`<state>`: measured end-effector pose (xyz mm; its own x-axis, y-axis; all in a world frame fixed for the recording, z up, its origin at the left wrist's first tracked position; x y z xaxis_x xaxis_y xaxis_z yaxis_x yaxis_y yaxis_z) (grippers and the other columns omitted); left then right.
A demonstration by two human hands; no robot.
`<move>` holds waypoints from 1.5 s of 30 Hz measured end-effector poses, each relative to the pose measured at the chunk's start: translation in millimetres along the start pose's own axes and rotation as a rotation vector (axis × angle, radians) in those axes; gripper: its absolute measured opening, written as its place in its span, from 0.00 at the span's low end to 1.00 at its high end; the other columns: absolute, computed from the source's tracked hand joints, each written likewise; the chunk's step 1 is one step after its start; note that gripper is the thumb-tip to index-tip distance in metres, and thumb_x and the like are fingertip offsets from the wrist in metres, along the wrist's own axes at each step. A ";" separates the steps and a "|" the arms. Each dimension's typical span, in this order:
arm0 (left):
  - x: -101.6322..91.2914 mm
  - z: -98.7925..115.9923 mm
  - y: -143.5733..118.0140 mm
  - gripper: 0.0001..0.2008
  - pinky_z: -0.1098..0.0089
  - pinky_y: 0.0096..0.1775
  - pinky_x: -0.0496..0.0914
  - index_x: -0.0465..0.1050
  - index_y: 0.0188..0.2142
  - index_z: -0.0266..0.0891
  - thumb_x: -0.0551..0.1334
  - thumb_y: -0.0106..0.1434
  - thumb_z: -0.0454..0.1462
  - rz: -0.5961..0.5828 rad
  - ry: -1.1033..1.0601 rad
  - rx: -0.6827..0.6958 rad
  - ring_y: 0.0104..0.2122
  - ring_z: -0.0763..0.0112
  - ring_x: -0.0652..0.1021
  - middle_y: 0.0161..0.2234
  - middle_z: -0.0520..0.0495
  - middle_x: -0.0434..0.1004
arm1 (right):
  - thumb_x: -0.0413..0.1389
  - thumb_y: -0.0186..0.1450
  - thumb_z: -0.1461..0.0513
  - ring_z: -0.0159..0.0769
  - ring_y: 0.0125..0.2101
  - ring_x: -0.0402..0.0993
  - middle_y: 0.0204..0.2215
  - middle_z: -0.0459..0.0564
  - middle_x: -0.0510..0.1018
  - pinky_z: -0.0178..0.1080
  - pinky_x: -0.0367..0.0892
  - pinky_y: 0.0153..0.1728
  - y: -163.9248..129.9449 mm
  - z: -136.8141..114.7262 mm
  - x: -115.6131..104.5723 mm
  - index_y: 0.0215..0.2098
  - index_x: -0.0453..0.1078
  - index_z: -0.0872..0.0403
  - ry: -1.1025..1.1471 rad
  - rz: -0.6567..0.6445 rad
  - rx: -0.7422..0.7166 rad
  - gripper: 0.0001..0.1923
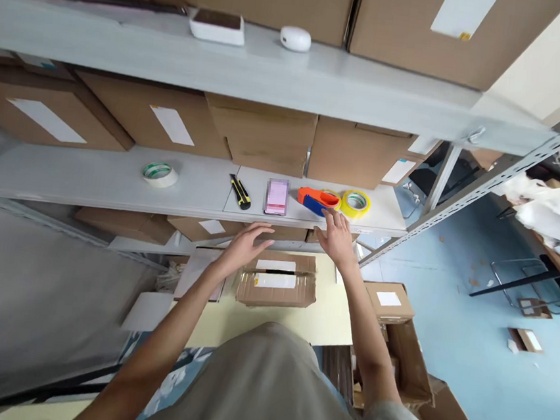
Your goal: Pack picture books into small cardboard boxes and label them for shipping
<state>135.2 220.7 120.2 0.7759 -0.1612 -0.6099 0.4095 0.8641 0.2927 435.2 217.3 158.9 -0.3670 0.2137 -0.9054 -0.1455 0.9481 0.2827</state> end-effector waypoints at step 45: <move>-13.7 -17.8 -122.4 0.39 0.53 0.58 0.83 0.91 0.49 0.39 0.79 0.61 0.70 -0.026 -0.899 -0.539 0.55 0.45 0.89 0.47 0.39 0.92 | 0.66 0.70 0.25 0.44 0.41 0.79 0.43 0.51 0.84 0.47 0.79 0.45 -148.4 -151.8 67.2 0.51 0.71 0.48 0.688 -0.525 0.289 0.39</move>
<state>65.9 125.7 79.7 0.9312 -0.2867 0.2252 0.3344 0.9178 -0.2140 292.8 55.2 104.2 -0.7995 -0.3612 -0.4800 -0.2462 0.9259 -0.2865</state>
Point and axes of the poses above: each hand's wrist, its own y-axis towards the middle knuckle, its own x-axis out of the palm, z = x × y, the point moved 8 cm from there along y, towards the middle knuckle
